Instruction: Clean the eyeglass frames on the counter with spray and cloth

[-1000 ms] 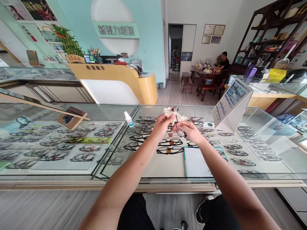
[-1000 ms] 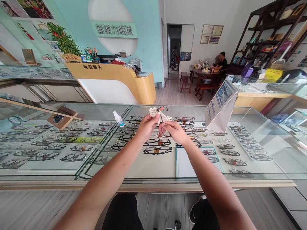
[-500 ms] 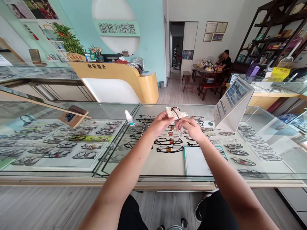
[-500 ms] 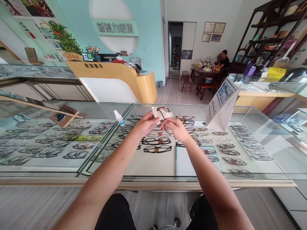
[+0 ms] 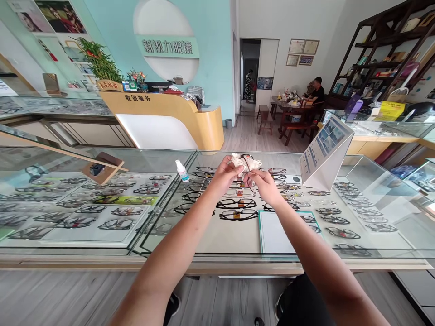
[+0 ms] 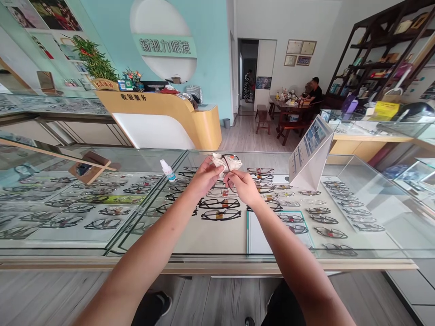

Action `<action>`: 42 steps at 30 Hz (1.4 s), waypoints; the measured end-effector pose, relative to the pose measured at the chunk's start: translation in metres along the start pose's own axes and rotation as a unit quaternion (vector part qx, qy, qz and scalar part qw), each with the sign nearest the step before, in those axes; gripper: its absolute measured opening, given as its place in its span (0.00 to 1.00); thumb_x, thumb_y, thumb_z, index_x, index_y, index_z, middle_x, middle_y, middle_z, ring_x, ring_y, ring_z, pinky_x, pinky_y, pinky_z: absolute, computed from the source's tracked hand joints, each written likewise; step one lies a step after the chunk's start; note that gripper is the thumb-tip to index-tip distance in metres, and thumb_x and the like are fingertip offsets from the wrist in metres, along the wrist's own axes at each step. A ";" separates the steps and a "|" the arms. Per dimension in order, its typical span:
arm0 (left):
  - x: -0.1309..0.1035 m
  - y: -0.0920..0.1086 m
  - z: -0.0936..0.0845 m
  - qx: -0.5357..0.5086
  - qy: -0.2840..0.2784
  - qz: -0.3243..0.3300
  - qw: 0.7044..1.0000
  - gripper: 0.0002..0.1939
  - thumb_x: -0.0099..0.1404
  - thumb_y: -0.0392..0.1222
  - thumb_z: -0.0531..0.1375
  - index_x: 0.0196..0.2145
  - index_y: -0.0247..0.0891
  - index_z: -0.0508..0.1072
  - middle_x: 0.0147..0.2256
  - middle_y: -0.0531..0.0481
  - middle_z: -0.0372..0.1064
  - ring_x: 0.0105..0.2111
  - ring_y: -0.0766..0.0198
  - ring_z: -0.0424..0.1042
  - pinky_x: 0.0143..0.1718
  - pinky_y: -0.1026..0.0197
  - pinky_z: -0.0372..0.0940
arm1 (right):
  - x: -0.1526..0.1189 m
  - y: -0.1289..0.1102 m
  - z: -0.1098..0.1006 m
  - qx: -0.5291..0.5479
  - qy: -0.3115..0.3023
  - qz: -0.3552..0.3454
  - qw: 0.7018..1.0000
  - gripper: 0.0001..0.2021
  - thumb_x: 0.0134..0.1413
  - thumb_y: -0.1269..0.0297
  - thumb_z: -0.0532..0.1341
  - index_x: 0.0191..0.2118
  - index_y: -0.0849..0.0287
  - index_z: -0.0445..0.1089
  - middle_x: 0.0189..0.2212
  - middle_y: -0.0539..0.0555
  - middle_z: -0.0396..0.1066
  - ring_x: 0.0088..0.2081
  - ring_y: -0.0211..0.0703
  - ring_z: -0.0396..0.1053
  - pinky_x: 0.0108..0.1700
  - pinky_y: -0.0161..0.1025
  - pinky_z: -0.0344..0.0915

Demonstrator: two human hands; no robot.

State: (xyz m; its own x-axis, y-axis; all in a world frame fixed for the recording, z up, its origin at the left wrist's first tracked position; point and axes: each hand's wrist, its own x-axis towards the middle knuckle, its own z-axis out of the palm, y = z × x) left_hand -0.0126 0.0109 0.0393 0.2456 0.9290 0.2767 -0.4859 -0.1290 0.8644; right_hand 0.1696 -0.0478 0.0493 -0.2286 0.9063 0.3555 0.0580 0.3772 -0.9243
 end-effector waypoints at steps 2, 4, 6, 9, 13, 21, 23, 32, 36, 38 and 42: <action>0.000 0.000 0.001 -0.005 0.016 0.016 1.000 0.33 0.51 0.52 0.86 0.39 0.41 0.69 0.39 0.54 0.81 0.37 0.66 0.79 0.40 0.63 0.71 | 0.000 -0.001 0.001 0.006 0.002 0.004 1.000 0.20 0.70 0.47 0.60 0.31 0.54 0.77 0.28 0.52 0.76 0.35 0.45 0.69 0.47 0.44 0.66; -0.001 0.001 0.002 -0.006 0.028 0.028 0.999 0.34 0.52 0.53 0.86 0.38 0.42 0.67 0.35 0.57 0.77 0.35 0.68 0.76 0.38 0.64 0.71 | -0.001 -0.001 0.001 0.018 0.006 0.008 1.000 0.20 0.69 0.47 0.61 0.31 0.55 0.77 0.29 0.53 0.76 0.35 0.46 0.70 0.46 0.44 0.67; -0.002 0.001 0.002 0.004 0.028 0.032 0.999 0.33 0.54 0.55 0.85 0.38 0.42 0.67 0.33 0.59 0.75 0.33 0.69 0.74 0.36 0.65 0.71 | -0.001 -0.001 0.000 0.025 0.013 0.012 1.000 0.20 0.68 0.46 0.61 0.31 0.55 0.78 0.29 0.53 0.76 0.35 0.46 0.70 0.46 0.44 0.67; -0.007 0.001 0.004 0.036 0.019 0.032 0.999 0.32 0.55 0.60 0.84 0.45 0.43 0.74 0.38 0.55 0.78 0.35 0.65 0.76 0.38 0.63 0.73 | -0.002 0.000 -0.001 0.018 0.026 0.014 0.999 0.20 0.68 0.47 0.61 0.30 0.55 0.78 0.29 0.53 0.77 0.36 0.46 0.70 0.47 0.44 0.67; -0.010 -0.003 0.007 0.084 0.017 0.050 0.995 0.43 0.60 0.62 0.81 0.65 0.45 0.74 0.55 0.43 0.83 0.44 0.59 0.81 0.43 0.60 0.75 | -0.003 0.001 -0.001 0.020 0.026 0.016 0.999 0.20 0.67 0.46 0.61 0.29 0.54 0.78 0.28 0.53 0.76 0.34 0.45 0.69 0.46 0.44 0.68; -0.007 -0.008 0.003 0.058 0.012 0.014 0.998 0.35 0.56 0.61 0.83 0.53 0.38 0.83 0.44 0.43 0.86 0.40 0.57 0.81 0.44 0.57 0.73 | -0.005 0.004 0.003 0.025 0.011 0.000 1.000 0.20 0.68 0.45 0.62 0.30 0.53 0.78 0.30 0.52 0.77 0.35 0.45 0.70 0.46 0.43 0.68; -0.007 -0.007 0.002 0.063 -0.017 -0.001 0.998 0.33 0.58 0.62 0.82 0.51 0.36 0.86 0.39 0.45 0.84 0.36 0.59 0.79 0.42 0.57 0.72 | -0.005 0.004 0.004 0.024 0.003 -0.006 1.000 0.20 0.68 0.45 0.62 0.30 0.53 0.78 0.30 0.52 0.76 0.35 0.45 0.69 0.46 0.43 0.68; -0.009 -0.002 0.003 0.035 -0.055 -0.018 0.998 0.30 0.56 0.56 0.84 0.51 0.37 0.88 0.43 0.45 0.85 0.46 0.55 0.81 0.53 0.55 0.72 | -0.005 0.000 0.002 0.037 -0.010 0.024 0.999 0.21 0.67 0.45 0.61 0.29 0.53 0.77 0.26 0.51 0.74 0.35 0.47 0.66 0.44 0.45 0.64; -0.010 0.001 0.004 0.069 -0.048 -0.018 0.996 0.29 0.55 0.54 0.84 0.49 0.36 0.87 0.41 0.46 0.85 0.41 0.57 0.81 0.49 0.56 0.73 | -0.006 -0.002 0.002 0.065 -0.012 0.050 0.997 0.21 0.66 0.46 0.61 0.27 0.53 0.76 0.27 0.51 0.75 0.31 0.45 0.63 0.43 0.45 0.64; -0.011 0.002 0.004 0.082 -0.039 -0.013 0.996 0.31 0.54 0.54 0.85 0.51 0.36 0.87 0.40 0.46 0.86 0.38 0.58 0.80 0.46 0.56 0.73 | -0.007 -0.003 0.002 0.066 -0.015 0.047 0.997 0.21 0.66 0.47 0.60 0.27 0.54 0.76 0.27 0.51 0.75 0.31 0.44 0.63 0.44 0.45 0.65; -0.012 0.000 0.006 0.081 -0.009 0.010 0.997 0.34 0.53 0.56 0.85 0.53 0.37 0.87 0.40 0.47 0.86 0.37 0.57 0.81 0.44 0.56 0.74 | -0.007 -0.004 0.003 0.052 -0.037 0.018 0.998 0.21 0.67 0.49 0.61 0.27 0.54 0.78 0.27 0.52 0.75 0.34 0.46 0.68 0.46 0.44 0.67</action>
State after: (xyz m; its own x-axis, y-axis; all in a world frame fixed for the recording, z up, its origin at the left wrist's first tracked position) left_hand -0.0107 -0.0020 0.0388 0.2529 0.9195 0.3009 -0.3492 -0.2033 0.9147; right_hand 0.1684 -0.0562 0.0500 -0.2991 0.9013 0.3133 -0.0326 0.3185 -0.9474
